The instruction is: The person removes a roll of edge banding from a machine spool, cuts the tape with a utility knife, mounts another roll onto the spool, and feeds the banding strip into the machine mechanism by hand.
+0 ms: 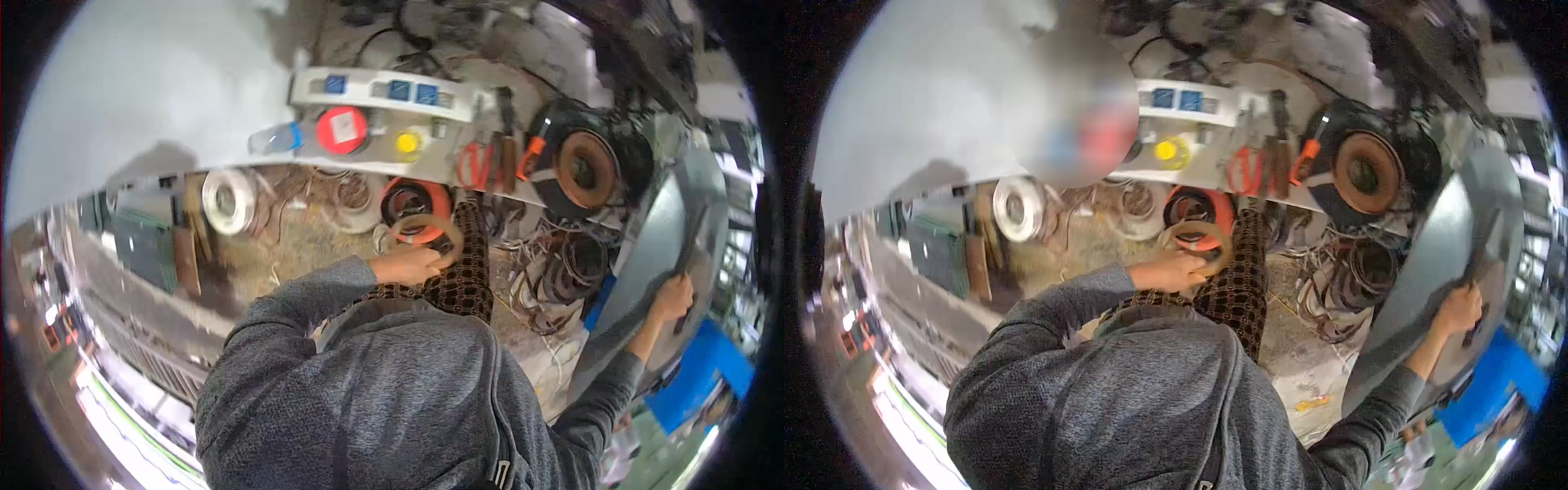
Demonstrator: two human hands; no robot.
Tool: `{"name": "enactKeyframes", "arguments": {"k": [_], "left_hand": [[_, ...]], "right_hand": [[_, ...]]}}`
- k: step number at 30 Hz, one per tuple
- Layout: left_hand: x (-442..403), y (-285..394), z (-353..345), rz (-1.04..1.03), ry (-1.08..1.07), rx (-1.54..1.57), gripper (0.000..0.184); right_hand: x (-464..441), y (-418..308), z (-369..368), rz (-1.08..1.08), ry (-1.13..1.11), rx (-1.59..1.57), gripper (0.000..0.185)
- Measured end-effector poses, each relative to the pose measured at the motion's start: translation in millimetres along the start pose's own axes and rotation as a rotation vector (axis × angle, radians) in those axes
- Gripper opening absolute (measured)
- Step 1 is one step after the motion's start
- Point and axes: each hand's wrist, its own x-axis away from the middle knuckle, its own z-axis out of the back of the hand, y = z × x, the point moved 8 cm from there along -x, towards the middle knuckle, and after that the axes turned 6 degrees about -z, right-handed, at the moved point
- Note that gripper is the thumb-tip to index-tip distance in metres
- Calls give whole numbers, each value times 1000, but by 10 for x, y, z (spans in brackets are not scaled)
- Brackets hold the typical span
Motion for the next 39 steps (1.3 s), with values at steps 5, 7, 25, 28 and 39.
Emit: {"name": "enactKeyframes", "arguments": {"k": [5, 7, 25, 28, 39], "left_hand": [[732, -856, -146, 249, 160, -112, 26], [977, -1129, -186, 307, 202, -145, 26], [1574, -2054, -186, 909, 484, -312, 72], [1529, -1948, 51, 768, 624, -283, 84], [3013, 1244, 2129, -194, 1760, -1037, 49]], "right_hand": [[-61, 199, -415, 69, 72, -29, 27], [-91, 250, -543, 63, 37, -18, 28], [-64, -32, -57, -12, -44, 25, 23], [-76, 17, -157, 25, -32, 78, 18], [-14, -279, 239, 14, 4, -672, 12]]}}
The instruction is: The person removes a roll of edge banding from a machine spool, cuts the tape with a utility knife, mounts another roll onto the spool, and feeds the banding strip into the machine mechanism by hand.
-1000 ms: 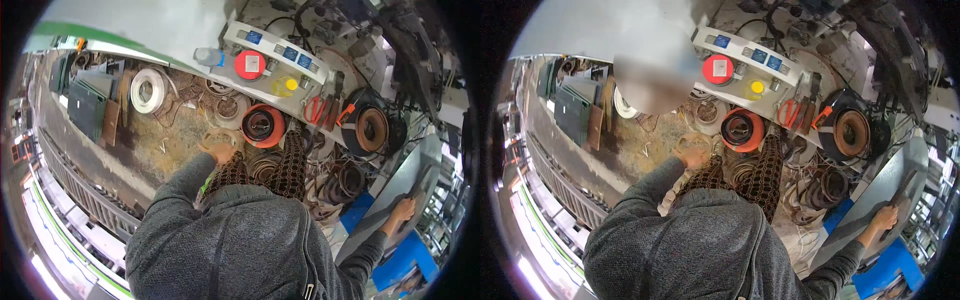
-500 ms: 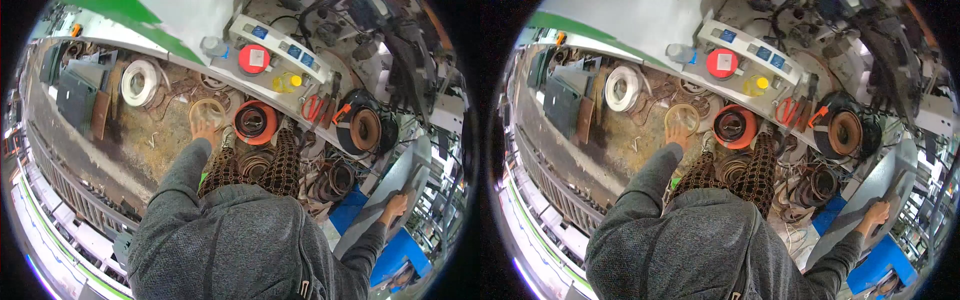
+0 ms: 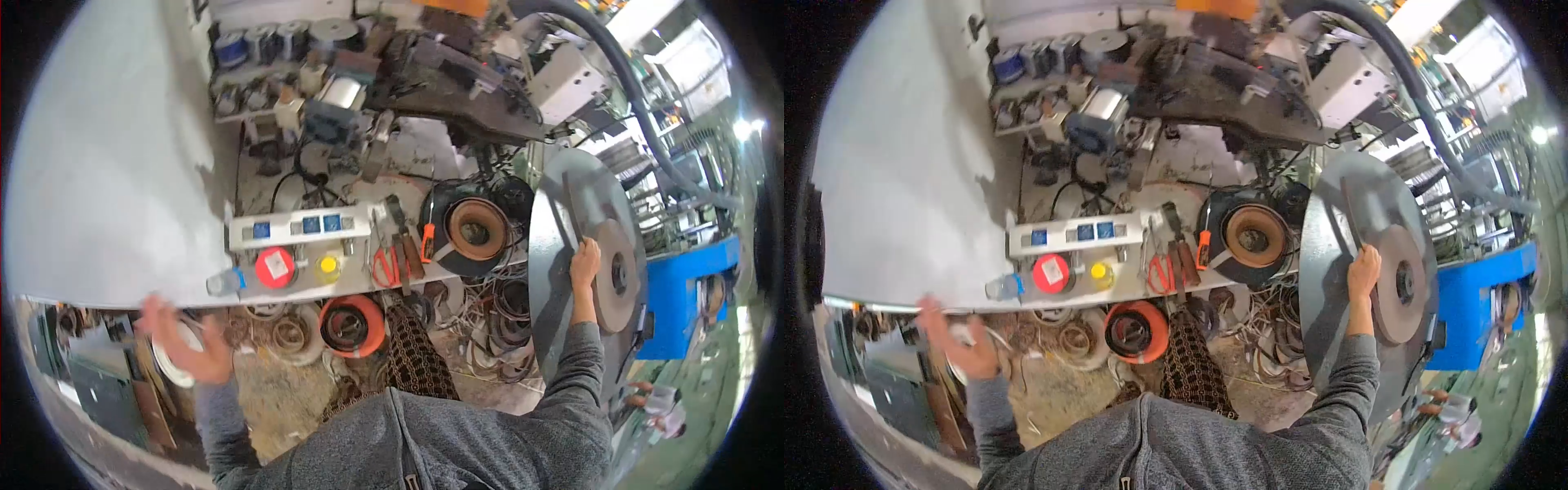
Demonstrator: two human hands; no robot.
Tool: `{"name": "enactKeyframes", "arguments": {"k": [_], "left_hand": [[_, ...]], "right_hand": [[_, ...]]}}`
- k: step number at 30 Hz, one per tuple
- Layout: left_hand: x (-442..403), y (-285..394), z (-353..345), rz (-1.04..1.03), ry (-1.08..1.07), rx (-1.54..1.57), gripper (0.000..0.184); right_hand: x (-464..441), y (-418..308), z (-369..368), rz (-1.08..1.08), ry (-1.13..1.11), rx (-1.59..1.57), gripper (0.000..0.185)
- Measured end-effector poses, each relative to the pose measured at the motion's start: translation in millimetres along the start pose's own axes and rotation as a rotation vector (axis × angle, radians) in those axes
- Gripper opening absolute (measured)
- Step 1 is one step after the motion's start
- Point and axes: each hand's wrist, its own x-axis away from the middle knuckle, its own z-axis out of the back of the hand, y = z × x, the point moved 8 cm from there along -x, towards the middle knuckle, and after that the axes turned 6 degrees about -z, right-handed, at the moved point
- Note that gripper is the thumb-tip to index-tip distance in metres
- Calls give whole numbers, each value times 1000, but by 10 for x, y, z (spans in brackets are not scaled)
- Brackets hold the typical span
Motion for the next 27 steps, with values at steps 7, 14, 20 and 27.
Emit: {"name": "enactKeyframes", "arguments": {"k": [7, 14, 20, 27], "left_hand": [[-958, 333, -173, -179, 19, -29, 42], [-1664, 1034, -1364, -303, -47, 381, 37], [-2006, 1347, -2499, -387, -88, 422, 35], [-2012, 1356, -2728, -307, -120, 421, 34]], "right_hand": [[-633, -871, -145, 201, 59, -228, 10], [-1202, -1449, -703, 331, 12, -258, 9], [-1738, -1995, -1253, 363, -32, -140, 10], [-2198, -2786, -1644, 461, 19, -247, 18]]}}
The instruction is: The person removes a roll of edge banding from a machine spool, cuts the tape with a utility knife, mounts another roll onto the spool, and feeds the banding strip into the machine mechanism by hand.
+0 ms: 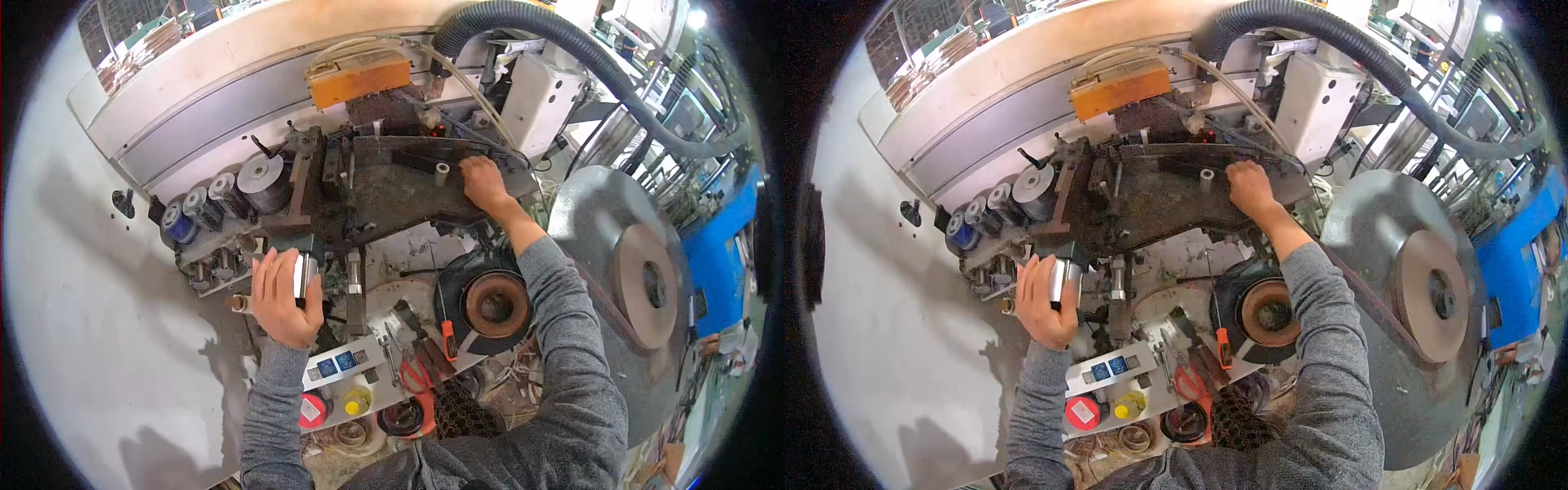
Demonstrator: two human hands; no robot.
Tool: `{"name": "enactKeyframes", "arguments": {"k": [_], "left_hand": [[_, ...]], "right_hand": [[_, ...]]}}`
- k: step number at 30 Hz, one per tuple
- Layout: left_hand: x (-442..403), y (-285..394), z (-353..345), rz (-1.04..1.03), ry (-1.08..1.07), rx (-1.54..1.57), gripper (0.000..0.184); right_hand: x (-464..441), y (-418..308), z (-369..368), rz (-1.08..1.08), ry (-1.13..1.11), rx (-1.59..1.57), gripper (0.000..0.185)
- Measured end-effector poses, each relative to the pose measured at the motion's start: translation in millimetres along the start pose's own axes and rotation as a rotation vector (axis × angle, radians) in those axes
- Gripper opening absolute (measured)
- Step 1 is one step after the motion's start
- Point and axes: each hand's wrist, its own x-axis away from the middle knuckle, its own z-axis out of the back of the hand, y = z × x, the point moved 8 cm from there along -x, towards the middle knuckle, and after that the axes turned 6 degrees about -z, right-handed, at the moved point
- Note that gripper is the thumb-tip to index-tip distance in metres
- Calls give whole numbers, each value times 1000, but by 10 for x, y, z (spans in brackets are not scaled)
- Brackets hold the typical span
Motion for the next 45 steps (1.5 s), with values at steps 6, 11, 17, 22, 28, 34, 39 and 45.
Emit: {"name": "enactKeyframes", "arguments": {"k": [6, 11, 17, 22, 28, 34, 39, 45], "left_hand": [[-19, -11, -26, 8, -77, 2, 36], [-1, -31, -42, 7, -71, -6, 40], [-29, -35, -44, 18, -85, -10, 40], [-6, -75, -48, 44, -73, 7, 38], [-37, -93, -10, 55, -3, 54, 36], [48, -156, 30, 60, 126, 124, 33], [106, -215, 67, 71, 168, 173, 34], [174, -261, 108, 57, 248, 166, 36]], "right_hand": [[-189, -213, 68, -12, -42, -120, 18], [88, 61, 131, -186, -231, -106, 17], [-223, -234, 0, 8, -95, -173, 21], [-302, -242, 61, -12, -187, -238, 20], [-47, -113, 140, -35, -185, -244, 5], [-164, -101, 150, -46, -187, -202, 9], [-597, -843, 502, 24, -131, -87, 24], [-730, -1468, -334, 234, -197, -76, 26]]}}
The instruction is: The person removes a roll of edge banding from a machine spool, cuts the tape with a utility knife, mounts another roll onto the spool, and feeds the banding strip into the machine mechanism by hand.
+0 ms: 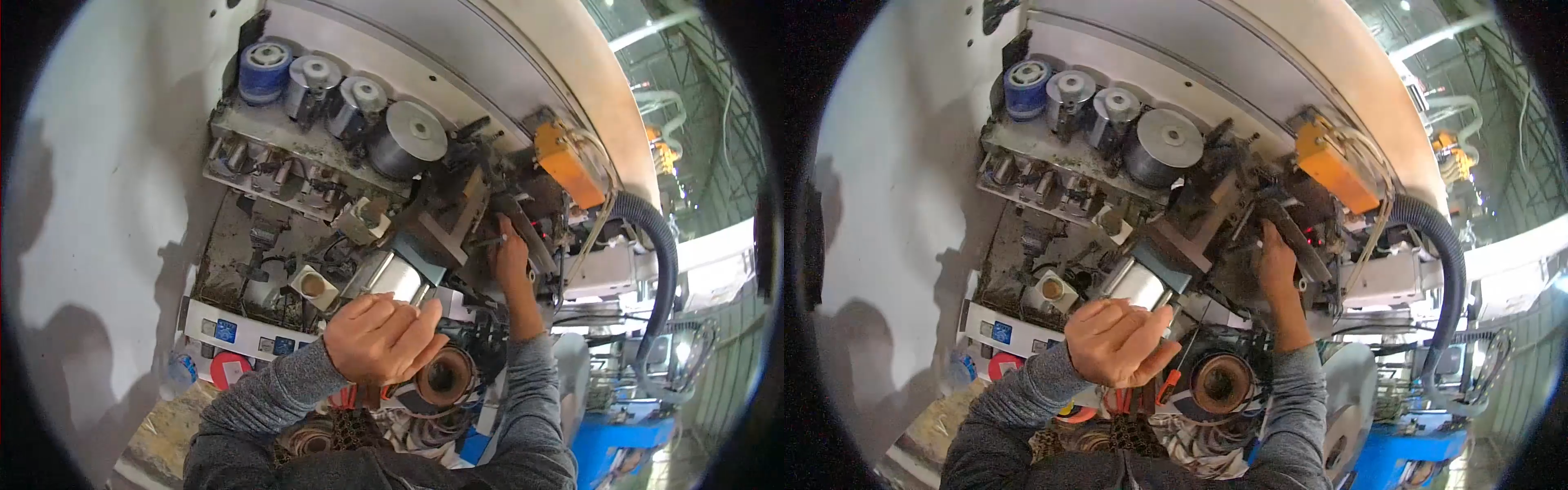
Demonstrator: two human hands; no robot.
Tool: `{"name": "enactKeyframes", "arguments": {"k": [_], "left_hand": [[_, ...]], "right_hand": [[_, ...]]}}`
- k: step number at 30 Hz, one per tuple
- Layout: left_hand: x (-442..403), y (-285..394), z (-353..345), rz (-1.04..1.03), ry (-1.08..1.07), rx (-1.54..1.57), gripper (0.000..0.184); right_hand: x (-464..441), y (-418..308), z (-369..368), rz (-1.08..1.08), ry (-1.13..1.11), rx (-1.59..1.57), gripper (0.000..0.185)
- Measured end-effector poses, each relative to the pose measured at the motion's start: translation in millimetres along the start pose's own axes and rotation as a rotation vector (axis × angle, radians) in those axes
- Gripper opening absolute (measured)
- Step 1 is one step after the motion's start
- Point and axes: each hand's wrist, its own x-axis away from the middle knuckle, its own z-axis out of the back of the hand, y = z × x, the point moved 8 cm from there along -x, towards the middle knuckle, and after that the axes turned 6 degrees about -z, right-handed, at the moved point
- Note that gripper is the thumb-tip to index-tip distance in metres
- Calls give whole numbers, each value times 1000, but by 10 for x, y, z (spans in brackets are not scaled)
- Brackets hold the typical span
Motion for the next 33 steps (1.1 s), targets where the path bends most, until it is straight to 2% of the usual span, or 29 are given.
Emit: {"name": "enactKeyframes", "arguments": {"k": [3, 6, 9, 12, 14, 16, 18, 20, 22, 24, 25, 28, 29, 32, 33], "left_hand": [[12, -7, -5, 0, -1, 10, 36], [27, -2, -4, 8, 18, 0, 36], [70, -8, -19, -5, 23, 15, 38], [77, -7, -6, 0, 16, 58, 38], [79, -19, 6, -5, 14, 71, 38], [97, -11, -5, -8, 24, 67, 38], [99, -15, -2, 12, 51, 72, 38], [95, -12, -2, 23, 64, 75, 38], [83, -15, 12, 26, 64, 67, 38], [82, -11, 6, 24, 59, 74, 38], [84, -14, 2, 26, 57, 74, 38], [79, -14, 11, 34, 56, 66, 37], [84, -5, 4, 33, 61, 69, 37], [96, -8, -4, 27, 79, 62, 38], [97, -15, -7, 23, 84, 60, 39]], "right_hand": [[-159, 123, -173, -76, -42, -73, 15], [-269, 84, -314, -132, -46, 91, 10], [-288, 81, -290, -100, 153, -125, 12], [-221, -175, 192, 27, 195, -175, 19], [20, -71, 531, -60, 198, 11, 27], [424, 369, 729, -247, 182, -148, 25], [887, 777, 750, -483, -78, -90, 20], [1360, 1190, 540, -455, -144, -121, 19], [1415, 1176, 496, -386, -128, -82, 18], [1336, 1061, 477, -267, -27, 23, 16], [1292, 1122, 417, -296, -59, -61, 13], [1094, 1041, 340, -326, -56, -59, 10], [1020, 1083, 280, -364, -106, 68, 10], [812, 975, 295, -195, 72, -32, 14], [793, 1014, 247, -201, 47, -92, 15]]}}
